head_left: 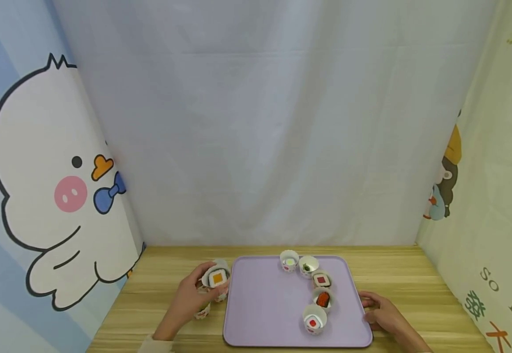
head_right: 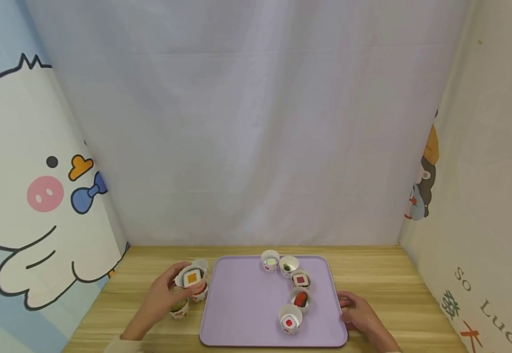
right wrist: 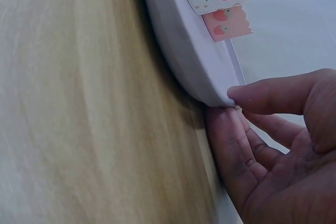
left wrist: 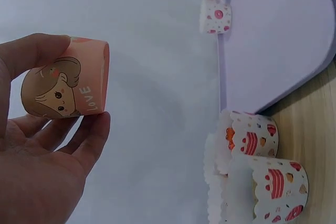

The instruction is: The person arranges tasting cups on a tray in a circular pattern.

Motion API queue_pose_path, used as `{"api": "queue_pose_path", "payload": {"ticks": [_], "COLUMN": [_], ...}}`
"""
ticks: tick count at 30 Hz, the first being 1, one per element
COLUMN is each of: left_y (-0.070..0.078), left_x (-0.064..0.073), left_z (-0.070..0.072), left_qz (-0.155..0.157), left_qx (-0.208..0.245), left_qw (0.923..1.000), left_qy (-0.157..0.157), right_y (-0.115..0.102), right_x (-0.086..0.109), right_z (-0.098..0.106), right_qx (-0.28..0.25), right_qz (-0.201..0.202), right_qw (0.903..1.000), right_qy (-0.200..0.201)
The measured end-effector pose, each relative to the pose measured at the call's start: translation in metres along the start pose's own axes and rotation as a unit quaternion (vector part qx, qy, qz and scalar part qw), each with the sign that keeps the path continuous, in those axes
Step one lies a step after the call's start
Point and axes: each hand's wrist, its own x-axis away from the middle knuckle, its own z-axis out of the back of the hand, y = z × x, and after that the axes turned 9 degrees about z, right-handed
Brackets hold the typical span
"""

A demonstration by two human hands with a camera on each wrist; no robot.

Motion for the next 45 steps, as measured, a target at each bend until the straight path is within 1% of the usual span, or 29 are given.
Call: {"api": "queue_pose_path", "payload": {"ticks": [5, 8, 10, 14, 17, 19, 24, 29, 32, 38, 42, 45], "left_y": [0.004, 0.005, 0.004, 0.006, 0.008, 0.008, 0.005, 0.0, -0.004, -0.009, -0.013, -0.016], "left_x": [0.0, -0.002, -0.003, -0.005, -0.006, -0.007, -0.007, -0.005, -0.004, -0.004, -0.005, -0.007], "left_z": [-0.015, -0.025, -0.032, -0.046, -0.058, -0.066, -0.085, -0.104, -0.114, -0.13, -0.14, -0.149], "left_qz": [-0.007, -0.009, -0.013, -0.024, -0.039, -0.044, -0.037, -0.052, -0.058, -0.049, -0.044, -0.04], "left_qx": [0.027, 0.028, 0.037, 0.03, 0.004, -0.007, -0.013, -0.018, -0.012, -0.012, -0.015, -0.021], "left_qw": [0.999, 0.9983, 0.9971, 0.9967, 0.9973, 0.9969, 0.9956, 0.993, 0.9911, 0.9889, 0.9889, 0.9895], "left_qy": [-0.034, -0.051, -0.066, -0.071, -0.062, -0.064, -0.085, -0.105, -0.119, -0.139, -0.141, -0.137], "right_y": [0.0, 0.001, 0.001, 0.001, 0.001, 0.001, 0.001, 0.001, 0.001, 0.002, 0.002, 0.003], "right_x": [-0.001, -0.001, -0.001, -0.001, 0.0, 0.0, 0.001, 0.001, 0.001, 0.001, 0.001, 0.001], "right_z": [0.0, 0.001, 0.001, 0.001, 0.0, 0.0, 0.0, 0.0, 0.0, 0.001, 0.0, 0.0], "right_qx": [0.003, 0.001, -0.002, -0.003, -0.006, -0.011, -0.015, -0.01, -0.011, -0.017, -0.026, -0.033], "right_qz": [-0.004, 0.002, 0.004, 0.003, 0.002, 0.0, -0.003, 0.003, 0.006, 0.011, 0.007, 0.003], "right_qw": [1.0, 1.0, 1.0, 1.0, 0.9999, 0.9999, 0.9999, 0.9999, 0.9999, 0.9997, 0.9996, 0.9994], "right_qy": [-0.002, -0.007, -0.006, -0.005, -0.009, -0.009, -0.006, -0.005, -0.007, -0.01, -0.009, -0.008]}}
